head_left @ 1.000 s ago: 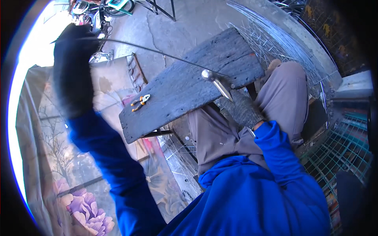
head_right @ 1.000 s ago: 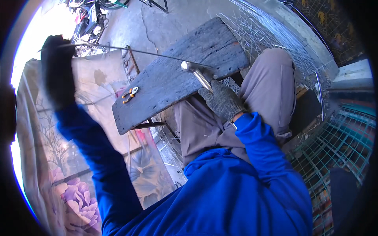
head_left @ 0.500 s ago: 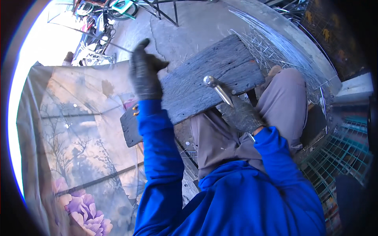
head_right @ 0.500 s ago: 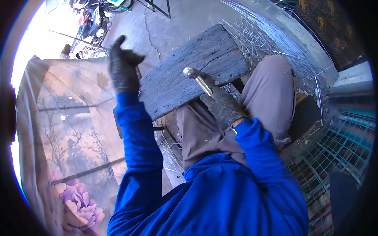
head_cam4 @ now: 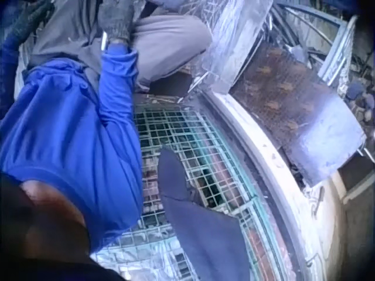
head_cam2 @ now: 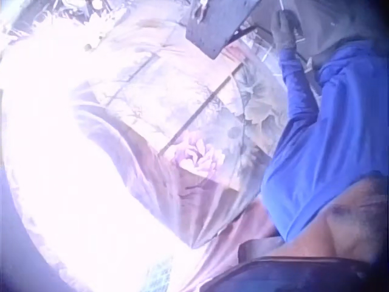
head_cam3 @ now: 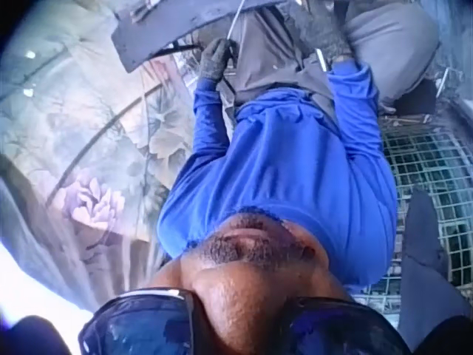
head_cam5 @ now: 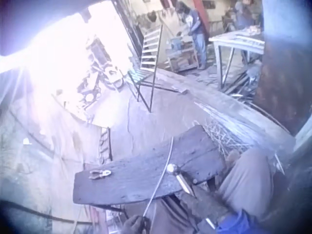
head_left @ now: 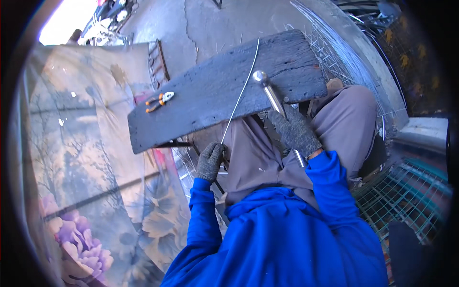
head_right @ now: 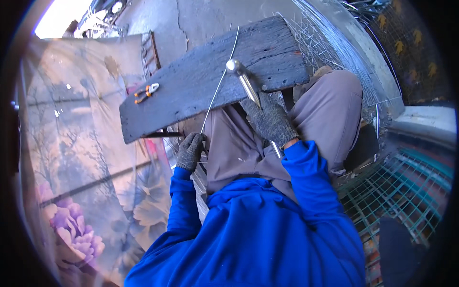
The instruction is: Using pliers and a hammer to straighten or bend a metal rod/wire on a wooden block.
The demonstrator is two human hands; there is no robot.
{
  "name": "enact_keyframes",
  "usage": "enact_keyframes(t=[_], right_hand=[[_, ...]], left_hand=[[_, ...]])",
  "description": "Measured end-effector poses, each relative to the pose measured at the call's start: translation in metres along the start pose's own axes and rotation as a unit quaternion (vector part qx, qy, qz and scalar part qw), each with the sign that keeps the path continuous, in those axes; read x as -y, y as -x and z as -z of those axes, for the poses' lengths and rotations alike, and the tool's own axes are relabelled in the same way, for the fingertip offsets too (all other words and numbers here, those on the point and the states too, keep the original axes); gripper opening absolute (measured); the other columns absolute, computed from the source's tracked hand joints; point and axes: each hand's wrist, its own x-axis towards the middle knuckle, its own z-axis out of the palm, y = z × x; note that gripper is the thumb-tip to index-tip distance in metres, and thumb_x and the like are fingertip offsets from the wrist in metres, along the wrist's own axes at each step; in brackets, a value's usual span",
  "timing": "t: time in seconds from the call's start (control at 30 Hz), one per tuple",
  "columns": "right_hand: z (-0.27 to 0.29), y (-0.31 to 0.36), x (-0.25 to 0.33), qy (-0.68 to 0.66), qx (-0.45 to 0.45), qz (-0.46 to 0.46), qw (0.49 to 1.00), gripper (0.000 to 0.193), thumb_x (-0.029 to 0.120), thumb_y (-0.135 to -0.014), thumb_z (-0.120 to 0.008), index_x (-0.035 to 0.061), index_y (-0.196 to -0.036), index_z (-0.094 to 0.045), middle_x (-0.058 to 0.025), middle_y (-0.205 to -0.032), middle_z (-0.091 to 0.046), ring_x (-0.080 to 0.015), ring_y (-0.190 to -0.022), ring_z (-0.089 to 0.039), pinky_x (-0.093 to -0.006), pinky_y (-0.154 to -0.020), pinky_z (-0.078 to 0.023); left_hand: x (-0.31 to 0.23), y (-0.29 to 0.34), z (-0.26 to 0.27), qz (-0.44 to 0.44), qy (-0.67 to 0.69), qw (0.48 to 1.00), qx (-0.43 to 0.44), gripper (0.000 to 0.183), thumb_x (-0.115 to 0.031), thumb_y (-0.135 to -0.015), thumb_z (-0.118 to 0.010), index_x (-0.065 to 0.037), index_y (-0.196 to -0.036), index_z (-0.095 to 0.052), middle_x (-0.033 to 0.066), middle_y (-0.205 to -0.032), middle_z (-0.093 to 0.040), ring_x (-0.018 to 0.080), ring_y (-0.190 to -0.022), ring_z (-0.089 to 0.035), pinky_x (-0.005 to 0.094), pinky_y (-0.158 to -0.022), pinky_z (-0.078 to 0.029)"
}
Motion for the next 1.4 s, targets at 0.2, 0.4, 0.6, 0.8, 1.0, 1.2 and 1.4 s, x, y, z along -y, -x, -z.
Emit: enact_keyframes(t=[0.2, 0.4, 0.6, 0.8, 1.0, 1.2, 1.4], right_hand=[[0.016, -0.002, 0.047, -0.319, 0.051, -0.276, 0.905, 0.026, 0.033, -0.099, -0.064, 0.0083, -0.106, -0.065, 0.0028, -0.073, -0.056, -0.0050, -0.057, -0.050, -0.0236, -0.048, -0.041], [0.012, 0.000, 0.050, -0.283, 0.062, -0.253, 0.923, 0.024, 0.033, -0.099, -0.064, 0.0098, -0.104, -0.060, 0.0018, -0.071, -0.053, -0.0061, -0.052, -0.049, -0.0243, -0.045, -0.041], [0.008, -0.002, 0.054, -0.232, 0.060, -0.239, 0.941, 0.024, 0.034, -0.100, -0.063, 0.0106, -0.102, -0.057, 0.0017, -0.070, -0.052, -0.0061, -0.050, -0.048, -0.0237, -0.043, -0.040], [0.008, -0.002, 0.054, -0.250, 0.057, -0.248, 0.934, 0.021, 0.030, -0.100, -0.063, 0.0104, -0.102, -0.056, 0.0018, -0.070, -0.052, -0.0057, -0.051, -0.048, -0.0234, -0.043, -0.040], [0.005, -0.004, 0.052, -0.260, 0.053, -0.257, 0.929, 0.022, 0.030, -0.100, -0.063, 0.0095, -0.099, -0.055, 0.0018, -0.070, -0.052, -0.0058, -0.050, -0.047, -0.0236, -0.043, -0.040], [0.006, -0.004, 0.058, -0.244, 0.048, -0.253, 0.935, 0.023, 0.031, -0.101, -0.062, 0.0097, -0.099, -0.054, 0.0017, -0.069, -0.051, -0.0061, -0.049, -0.047, -0.0242, -0.043, -0.039], [0.004, -0.006, 0.057, -0.234, 0.064, -0.258, 0.935, 0.024, 0.030, -0.102, -0.058, 0.0067, -0.106, -0.057, -0.0021, -0.070, -0.055, -0.0103, -0.053, -0.053, -0.0285, -0.047, -0.045]], left_hand=[[0.011, 0.017, -0.002, 0.080, 0.113, 0.990, -0.034, 0.026, -0.024, -0.103, -0.053, -0.002, -0.102, -0.067, 0.0029, -0.077, -0.056, 0.0105, -0.067, -0.053, 0.0264, -0.063, -0.045], [0.024, 0.013, 0.007, 0.115, 0.062, 0.990, -0.061, 0.030, -0.026, -0.100, -0.057, -0.001, -0.115, -0.064, 0.0082, -0.083, -0.067, 0.0150, -0.078, -0.063, 0.0325, -0.071, -0.051], [0.026, 0.013, 0.006, 0.048, 0.016, 0.991, -0.120, 0.026, -0.026, -0.099, -0.059, -0.004, -0.112, -0.064, 0.0127, -0.091, -0.069, 0.0237, -0.083, -0.068, 0.0368, -0.076, -0.052], [0.021, 0.011, 0.006, 0.040, -0.055, 0.991, -0.112, 0.026, -0.026, -0.098, -0.057, -0.005, -0.111, -0.065, 0.0189, -0.099, -0.070, 0.0363, -0.092, -0.068, 0.0447, -0.082, -0.052], [0.023, 0.012, 0.004, -0.028, -0.072, 0.991, -0.112, 0.025, -0.025, -0.098, -0.057, -0.004, -0.110, -0.065, 0.0208, -0.098, -0.068, 0.0383, -0.095, -0.067, 0.0450, -0.083, -0.052], [0.034, 0.011, -0.001, 0.029, 0.048, 0.997, -0.061, 0.024, -0.022, -0.100, -0.055, -0.002, -0.110, -0.064, 0.0205, -0.099, -0.067, 0.0376, -0.096, -0.067, 0.0419, -0.084, -0.052], [0.036, 0.016, 0.003, -0.038, -0.033, 0.994, -0.095, 0.024, -0.022, -0.100, -0.055, -0.003, -0.111, -0.063, 0.0209, -0.102, -0.066, 0.0388, -0.097, -0.066, 0.0430, -0.085, -0.052]])
